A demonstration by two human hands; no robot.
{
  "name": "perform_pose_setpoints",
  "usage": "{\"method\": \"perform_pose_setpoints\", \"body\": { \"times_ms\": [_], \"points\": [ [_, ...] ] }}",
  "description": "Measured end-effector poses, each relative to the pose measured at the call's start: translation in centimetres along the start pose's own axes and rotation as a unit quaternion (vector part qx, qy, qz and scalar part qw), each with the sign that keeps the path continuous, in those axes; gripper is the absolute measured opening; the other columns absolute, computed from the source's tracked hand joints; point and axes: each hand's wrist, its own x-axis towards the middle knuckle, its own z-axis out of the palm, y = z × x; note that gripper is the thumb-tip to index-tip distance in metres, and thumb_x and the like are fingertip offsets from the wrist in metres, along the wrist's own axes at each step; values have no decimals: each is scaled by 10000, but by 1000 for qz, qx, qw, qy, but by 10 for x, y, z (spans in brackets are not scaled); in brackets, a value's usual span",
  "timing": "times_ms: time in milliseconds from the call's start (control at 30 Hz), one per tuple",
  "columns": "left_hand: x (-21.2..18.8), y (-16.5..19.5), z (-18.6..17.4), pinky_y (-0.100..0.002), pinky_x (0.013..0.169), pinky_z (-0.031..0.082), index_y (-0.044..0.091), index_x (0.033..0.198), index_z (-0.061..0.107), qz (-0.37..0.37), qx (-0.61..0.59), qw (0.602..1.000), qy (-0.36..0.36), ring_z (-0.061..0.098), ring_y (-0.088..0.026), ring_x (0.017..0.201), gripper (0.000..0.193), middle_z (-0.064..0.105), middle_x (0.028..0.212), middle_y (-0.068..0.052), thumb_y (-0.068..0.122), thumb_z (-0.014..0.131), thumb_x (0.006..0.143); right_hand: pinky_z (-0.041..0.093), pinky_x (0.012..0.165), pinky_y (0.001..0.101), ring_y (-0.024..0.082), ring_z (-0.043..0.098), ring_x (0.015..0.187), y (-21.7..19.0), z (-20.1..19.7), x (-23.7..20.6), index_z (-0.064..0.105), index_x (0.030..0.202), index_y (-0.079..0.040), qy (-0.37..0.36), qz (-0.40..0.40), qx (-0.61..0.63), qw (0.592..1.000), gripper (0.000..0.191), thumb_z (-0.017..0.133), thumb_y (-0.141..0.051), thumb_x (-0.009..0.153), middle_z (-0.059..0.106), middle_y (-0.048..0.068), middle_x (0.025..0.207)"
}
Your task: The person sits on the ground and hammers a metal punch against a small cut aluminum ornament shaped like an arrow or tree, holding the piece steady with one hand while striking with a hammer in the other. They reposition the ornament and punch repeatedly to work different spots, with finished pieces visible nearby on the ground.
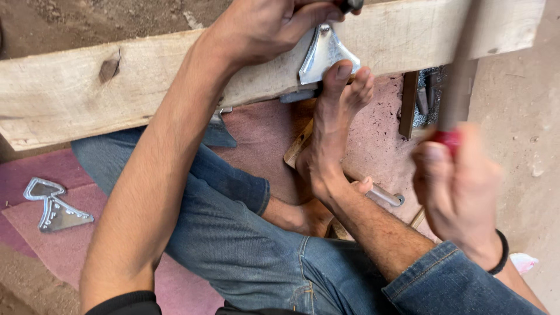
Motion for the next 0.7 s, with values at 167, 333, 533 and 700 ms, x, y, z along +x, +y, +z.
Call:
{"method": "perform_pose_setpoints", "body": {
  "times_ms": [167,333,533,700],
  "points": [
    [1,0,0,-309,733,573,45,1208,733,-14,-4,1000,-11,735,-172,853,172,775,1033,-68,156,614,1154,416,393,218,72,539,439,-4,-1,-3,557,1074,-23,31,75,89,993,343,441,-339,1145,571,3,670],
    [0,-1,-2,-291,759,579,41,1201,723,31,27,999,-15,723,-152,877,171,766,1060,-64,143,587,1179,445,408,208,40,547,473,7,5,-1,519,1068,-22,13,38,98,994,317,426,-319,1129,588,-15,676],
    [-2,-3,0,-321,638,521,35,1224,727,-40,-17,999,-16,686,-167,744,178,756,953,-83,177,644,1157,430,415,218,47,552,428,6,-5,-5,554,1078,-34,12,9,64,998,310,436,-302,1179,599,11,717],
    [-3,-4,0,-309,695,547,50,1213,748,22,42,999,-14,694,-160,808,186,765,1003,-90,152,602,1156,429,420,228,55,552,480,1,-2,-3,529,1060,-36,38,61,68,995,339,435,-356,1118,590,-5,675]
  ]
}}
